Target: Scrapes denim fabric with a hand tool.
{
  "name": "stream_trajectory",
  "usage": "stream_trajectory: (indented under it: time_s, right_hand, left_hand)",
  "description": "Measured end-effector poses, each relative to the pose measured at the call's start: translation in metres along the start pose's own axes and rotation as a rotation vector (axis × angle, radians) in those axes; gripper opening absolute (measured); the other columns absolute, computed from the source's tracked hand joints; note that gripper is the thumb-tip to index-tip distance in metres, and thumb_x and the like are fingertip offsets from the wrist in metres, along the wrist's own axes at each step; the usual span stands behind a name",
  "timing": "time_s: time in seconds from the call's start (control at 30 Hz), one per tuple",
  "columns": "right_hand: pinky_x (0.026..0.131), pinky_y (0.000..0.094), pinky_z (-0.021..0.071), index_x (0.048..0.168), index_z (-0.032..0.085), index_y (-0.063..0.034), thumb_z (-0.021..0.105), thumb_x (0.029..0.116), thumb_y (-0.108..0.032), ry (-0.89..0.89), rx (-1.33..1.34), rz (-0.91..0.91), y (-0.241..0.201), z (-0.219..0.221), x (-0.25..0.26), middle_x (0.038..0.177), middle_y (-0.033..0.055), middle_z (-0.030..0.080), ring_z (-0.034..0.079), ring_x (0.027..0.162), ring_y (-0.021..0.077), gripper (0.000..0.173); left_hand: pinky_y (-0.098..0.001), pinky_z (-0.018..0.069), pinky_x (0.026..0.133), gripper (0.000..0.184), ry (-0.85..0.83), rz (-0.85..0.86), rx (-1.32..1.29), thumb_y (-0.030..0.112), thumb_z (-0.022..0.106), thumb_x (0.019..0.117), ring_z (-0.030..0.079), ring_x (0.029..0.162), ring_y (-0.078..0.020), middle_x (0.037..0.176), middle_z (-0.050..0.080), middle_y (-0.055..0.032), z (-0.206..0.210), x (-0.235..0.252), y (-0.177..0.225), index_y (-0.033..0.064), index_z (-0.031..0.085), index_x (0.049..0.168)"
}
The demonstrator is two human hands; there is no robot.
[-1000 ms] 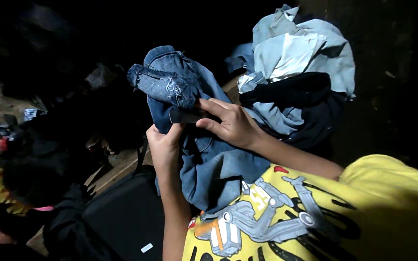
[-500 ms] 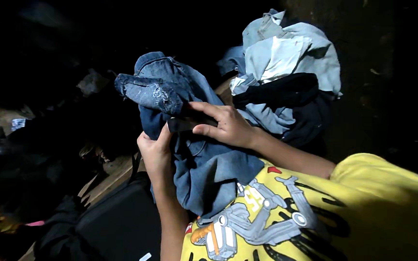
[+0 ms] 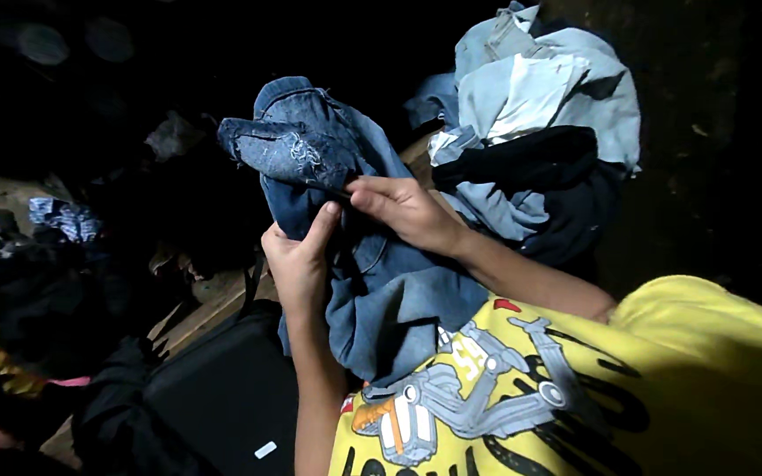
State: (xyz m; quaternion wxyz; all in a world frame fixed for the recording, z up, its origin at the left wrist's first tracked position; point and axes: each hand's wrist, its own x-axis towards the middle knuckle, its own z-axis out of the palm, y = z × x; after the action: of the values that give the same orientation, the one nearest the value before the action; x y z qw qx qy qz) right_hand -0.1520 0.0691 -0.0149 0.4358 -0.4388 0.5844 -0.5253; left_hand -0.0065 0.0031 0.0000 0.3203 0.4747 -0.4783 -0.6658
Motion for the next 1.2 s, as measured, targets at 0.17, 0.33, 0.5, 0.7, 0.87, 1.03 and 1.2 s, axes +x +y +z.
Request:
stream_trajectory:
  time_s: [0.17,0.33,0.5,0.7,0.87,1.03,1.2]
  right_hand:
    - [0.038,0.0106,0.0265,0.088,0.051,-0.0163,0.031,0.1118,-0.031,-0.307,0.71,0.55,-0.007,-0.021,0.015,0.057,-0.0106,0.042,0.032,0.042,-0.0043,0.034]
    - [0.042,0.011,0.0293,0.104,0.054,-0.0157,0.033,0.1115,-0.031,-0.269,0.655,0.482,-0.008,-0.018,0.007,0.061,-0.0109,0.045,0.035,0.046,-0.0043,0.028]
    - [0.099,0.0229,0.0523,0.143,0.054,0.0038,0.05,0.1071,-0.03,-0.057,-0.214,-0.029,-0.002,-0.013,-0.018,0.135,0.0097,0.065,0.064,0.116,0.0053,0.049]
    - [0.083,0.038,0.0588,0.131,0.065,0.0033,0.056,0.1032,-0.036,0.07,-0.564,-0.163,0.007,-0.002,-0.013,0.113,0.0165,0.073,0.072,0.101,0.0238,0.049]
    - [0.063,0.0335,0.0553,0.126,0.07,-0.0023,0.055,0.104,-0.035,0.097,-0.556,-0.207,0.011,0.001,-0.013,0.091,0.0116,0.069,0.068,0.077,0.019,0.042]
    - [0.054,0.0296,0.0473,0.114,0.075,-0.0027,0.054,0.1045,-0.033,0.152,-0.535,-0.239,0.017,0.007,-0.011,0.077,0.0081,0.059,0.058,0.065,0.0161,0.039]
    - [0.061,0.0102,0.0409,0.099,0.067,-0.0037,0.049,0.1058,-0.012,0.015,0.209,0.108,-0.006,0.004,0.002,0.076,-0.0102,0.058,0.049,0.065,-0.0083,0.021]
  left_hand:
    - [-0.0176,0.0576,0.06,0.015,-0.01,-0.029,-0.038,0.004,0.067,0.0915,0.067,0.063,0.0004,0.073,0.071,0.0088,-0.002,0.002,0.002,0.0171,0.07,0.087]
    - [-0.0176,0.0579,0.061,0.013,-0.004,-0.01,-0.014,0.007,0.067,0.093,0.067,0.065,0.0009,0.074,0.071,0.01,-0.002,0.002,0.001,0.0177,0.07,0.088]
    - [-0.017,0.057,0.06,0.01,0.028,-0.008,0.002,0.011,0.073,0.0907,0.066,0.064,0.0017,0.073,0.07,0.0111,0.001,0.001,0.002,0.0188,0.07,0.087]
    - [-0.0162,0.0562,0.059,0.016,0.014,0.006,0.022,0.004,0.071,0.0887,0.066,0.063,0.0034,0.071,0.07,0.0122,0.004,0.001,0.002,0.0193,0.069,0.083]
    - [-0.0162,0.057,0.062,0.018,0.022,0.005,-0.009,0.002,0.068,0.0904,0.067,0.066,0.003,0.073,0.071,0.0118,0.001,-0.001,0.002,0.0187,0.07,0.085]
    - [-0.0165,0.0572,0.062,0.014,-0.01,0.031,-0.02,0.005,0.07,0.0914,0.067,0.066,0.0023,0.074,0.071,0.0111,0.002,-0.001,-0.002,0.018,0.071,0.087]
    - [-0.0171,0.0574,0.061,0.012,-0.003,0.001,0.005,0.008,0.069,0.0933,0.067,0.065,0.0016,0.074,0.071,0.0111,-0.001,0.001,-0.001,0.0175,0.07,0.087]
